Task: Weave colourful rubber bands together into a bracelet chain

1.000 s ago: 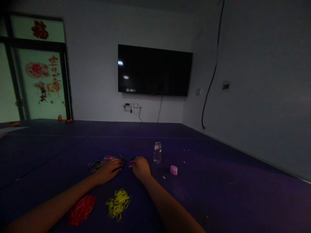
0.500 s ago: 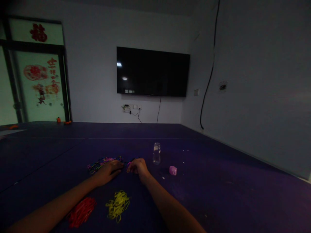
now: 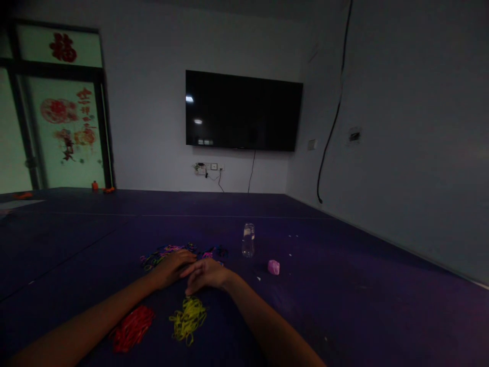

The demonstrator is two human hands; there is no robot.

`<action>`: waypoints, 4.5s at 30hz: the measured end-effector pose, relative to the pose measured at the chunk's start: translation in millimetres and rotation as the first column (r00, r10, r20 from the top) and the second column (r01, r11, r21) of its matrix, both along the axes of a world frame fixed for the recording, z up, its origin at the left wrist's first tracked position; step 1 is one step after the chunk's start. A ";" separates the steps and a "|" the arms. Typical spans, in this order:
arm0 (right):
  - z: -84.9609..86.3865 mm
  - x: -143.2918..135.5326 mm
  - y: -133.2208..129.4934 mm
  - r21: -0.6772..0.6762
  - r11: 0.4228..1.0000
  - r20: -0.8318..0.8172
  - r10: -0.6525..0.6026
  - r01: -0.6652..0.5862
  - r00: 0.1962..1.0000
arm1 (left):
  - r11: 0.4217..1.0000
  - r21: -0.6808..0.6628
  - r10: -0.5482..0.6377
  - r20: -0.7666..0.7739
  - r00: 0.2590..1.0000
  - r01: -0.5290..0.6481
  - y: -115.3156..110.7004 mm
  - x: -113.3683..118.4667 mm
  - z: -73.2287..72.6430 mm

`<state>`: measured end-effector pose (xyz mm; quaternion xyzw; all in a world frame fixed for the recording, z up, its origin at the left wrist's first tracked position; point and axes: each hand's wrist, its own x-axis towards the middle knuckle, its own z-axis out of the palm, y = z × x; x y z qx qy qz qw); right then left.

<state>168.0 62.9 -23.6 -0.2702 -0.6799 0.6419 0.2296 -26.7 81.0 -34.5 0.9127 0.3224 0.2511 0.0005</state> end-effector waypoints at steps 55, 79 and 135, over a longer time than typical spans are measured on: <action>-3.3 6.4 9.7 0.902 0.371 0.152 -0.752 0.221 0.642 | 0.989 0.116 0.087 0.048 0.995 -0.092 -7.4 1.9 1.8; -0.5 4.8 3.7 0.927 0.367 0.195 -0.643 0.074 0.741 | 0.982 0.160 0.096 0.051 0.994 -0.103 -7.8 3.5 2.4; 0.4 30.4 20.1 0.888 0.319 0.161 -0.890 0.331 0.426 | 0.943 0.225 0.226 0.105 0.969 -0.244 -2.9 -28.7 7.3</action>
